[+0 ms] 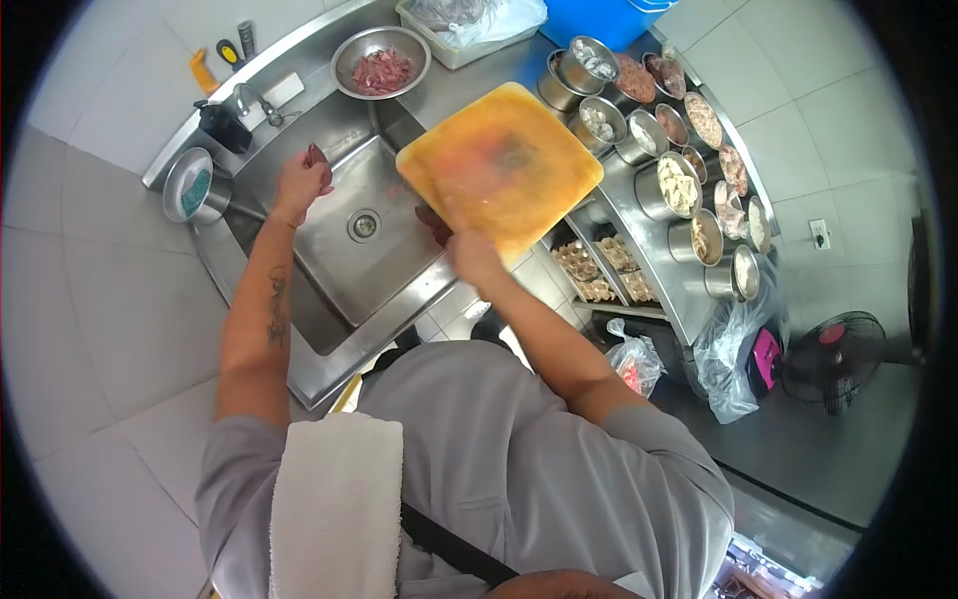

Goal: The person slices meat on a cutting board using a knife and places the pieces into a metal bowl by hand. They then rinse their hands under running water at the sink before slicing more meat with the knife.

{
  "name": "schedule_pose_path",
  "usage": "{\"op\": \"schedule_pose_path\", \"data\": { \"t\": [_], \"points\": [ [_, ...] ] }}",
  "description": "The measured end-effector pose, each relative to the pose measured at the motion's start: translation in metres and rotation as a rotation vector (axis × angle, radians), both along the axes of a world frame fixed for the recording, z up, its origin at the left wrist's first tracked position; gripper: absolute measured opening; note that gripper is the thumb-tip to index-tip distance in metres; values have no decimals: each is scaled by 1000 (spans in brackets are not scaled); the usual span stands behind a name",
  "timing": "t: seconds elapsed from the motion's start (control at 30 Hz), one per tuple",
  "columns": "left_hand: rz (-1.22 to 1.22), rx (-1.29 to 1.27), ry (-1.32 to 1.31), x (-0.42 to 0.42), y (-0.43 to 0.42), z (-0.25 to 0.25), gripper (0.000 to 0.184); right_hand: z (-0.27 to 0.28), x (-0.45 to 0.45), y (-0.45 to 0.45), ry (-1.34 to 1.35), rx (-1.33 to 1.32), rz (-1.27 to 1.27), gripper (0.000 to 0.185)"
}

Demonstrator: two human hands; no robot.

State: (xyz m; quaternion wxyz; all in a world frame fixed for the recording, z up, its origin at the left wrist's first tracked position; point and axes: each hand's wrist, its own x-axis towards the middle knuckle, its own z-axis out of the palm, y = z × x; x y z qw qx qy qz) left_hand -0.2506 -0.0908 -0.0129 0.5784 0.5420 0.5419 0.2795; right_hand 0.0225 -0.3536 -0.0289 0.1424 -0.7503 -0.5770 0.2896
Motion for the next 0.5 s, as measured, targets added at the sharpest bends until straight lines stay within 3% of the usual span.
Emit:
{"op": "schedule_pose_path", "data": {
  "t": [0.13, 0.23, 0.37, 0.43, 0.5],
  "points": [
    [-12, -12, -91, -16, 11, -15, 26, 11, 82, -13, -91, -28, -451, 84],
    [-54, 48, -40, -20, 9, -16, 30, -6, 89, -4, -216, -54, -456, 88],
    [-14, 57, 19, -14, -3, 2, 27, -16, 15, 35, -119, 6, -301, 90],
    [-8, 76, 44, -13, -7, 11, 25, -7, -28, 46, 50, 95, -163, 80],
    [-25, 94, 81, -13, -6, 19, 22, -43, -32, 58, -63, 188, -104, 79]
  ]
}}
